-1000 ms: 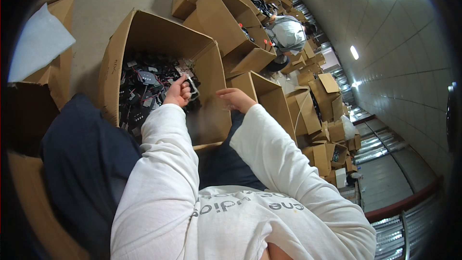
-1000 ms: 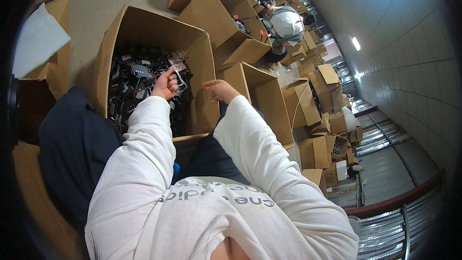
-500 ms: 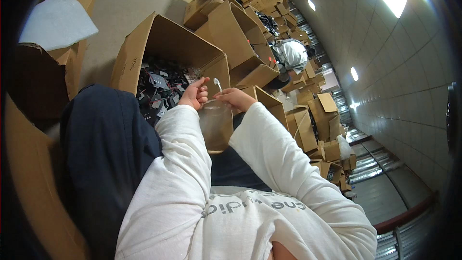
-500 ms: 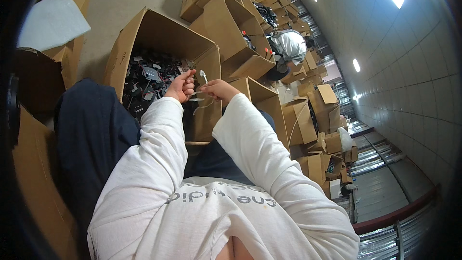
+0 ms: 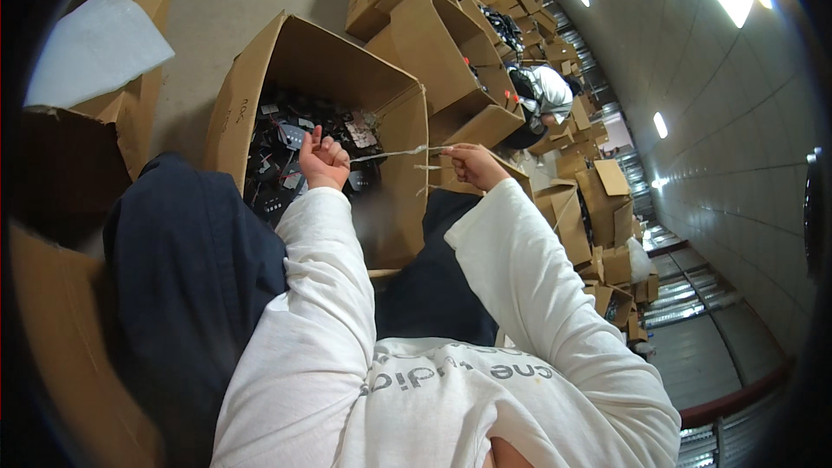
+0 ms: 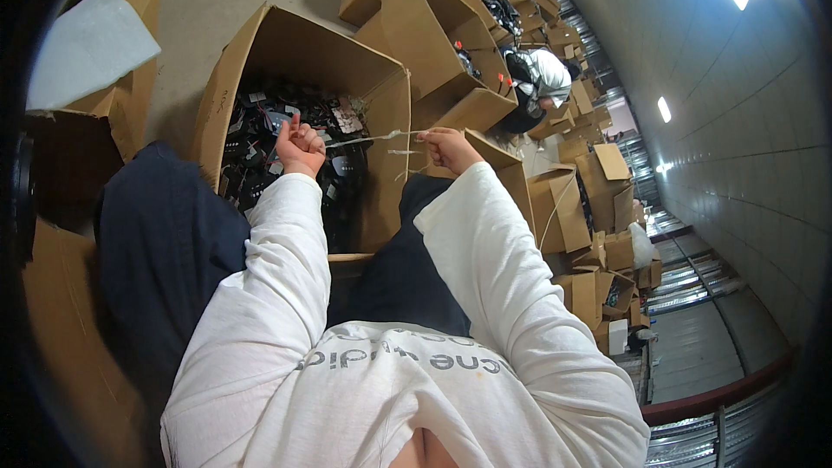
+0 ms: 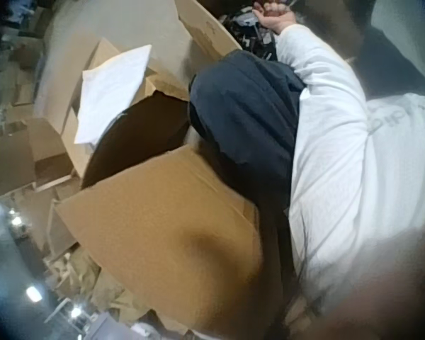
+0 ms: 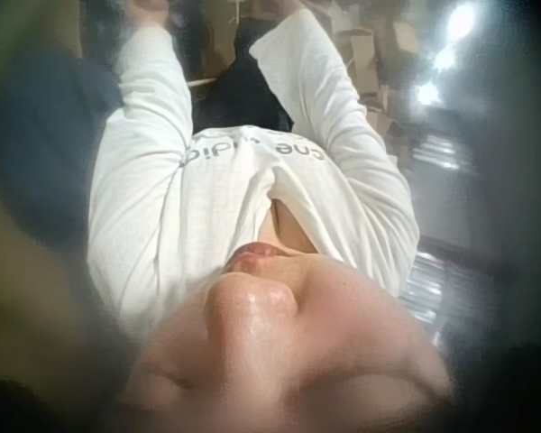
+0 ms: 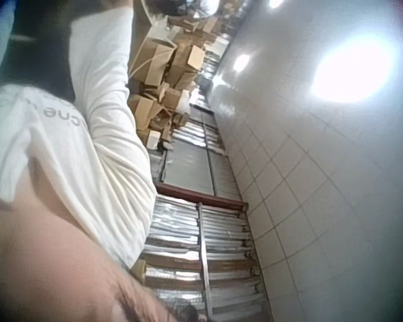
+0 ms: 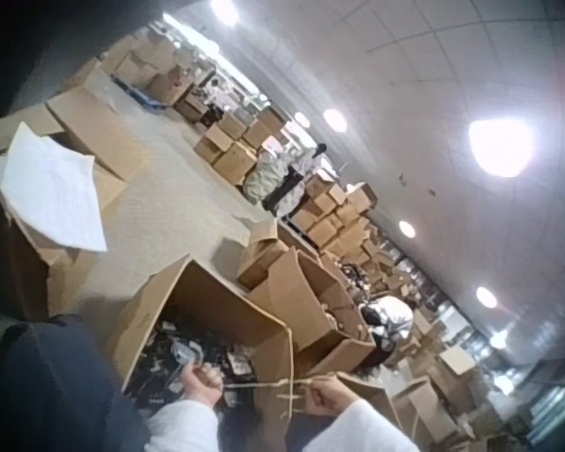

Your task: The person is sorting and untangling electronic components with wires from a large cardboard box.

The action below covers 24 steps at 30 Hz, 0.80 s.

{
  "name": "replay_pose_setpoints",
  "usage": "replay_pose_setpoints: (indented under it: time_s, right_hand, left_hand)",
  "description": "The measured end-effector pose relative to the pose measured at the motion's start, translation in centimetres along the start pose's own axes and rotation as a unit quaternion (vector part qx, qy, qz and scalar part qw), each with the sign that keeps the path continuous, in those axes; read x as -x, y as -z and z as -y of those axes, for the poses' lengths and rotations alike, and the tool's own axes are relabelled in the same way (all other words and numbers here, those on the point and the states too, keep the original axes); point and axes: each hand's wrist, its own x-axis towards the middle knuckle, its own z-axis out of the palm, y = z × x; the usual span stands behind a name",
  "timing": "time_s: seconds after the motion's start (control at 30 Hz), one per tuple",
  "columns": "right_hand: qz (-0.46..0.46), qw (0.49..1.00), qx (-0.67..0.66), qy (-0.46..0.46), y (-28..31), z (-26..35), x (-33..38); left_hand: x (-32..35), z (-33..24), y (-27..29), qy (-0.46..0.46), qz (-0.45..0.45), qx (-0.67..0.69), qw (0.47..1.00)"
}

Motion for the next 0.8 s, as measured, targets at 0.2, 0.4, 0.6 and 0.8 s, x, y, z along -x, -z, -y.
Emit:
replay_pose_setpoints:
  time_s: [0.2, 0.4, 0.6, 0.8]
  right_hand:
    - [-0.073, 0.996, -0.047, 0.011, 3.7, -0.7, -1.6]
    - [0.011, 0.993, -0.11, -0.039, 5.0, -0.4, -1.4]
    - [0.187, 0.981, 0.02, -0.047, 0.1, 1.4, -1.4]
    - [0.251, 0.965, 0.071, -0.039, -1.5, 1.8, -0.5]
  left_hand:
    - [-0.4, -1.0, 2.9, -0.086, -0.012, 0.03, 0.996]
    - [0.4, 1.4, 1.7, 0.026, -0.057, -0.176, 0.982]
    - [1.2, 6.5, -2.5, 0.213, 0.071, -0.462, 0.858]
    - [3.3, 10.7, -7.8, 0.19, 0.083, -0.625, 0.753]
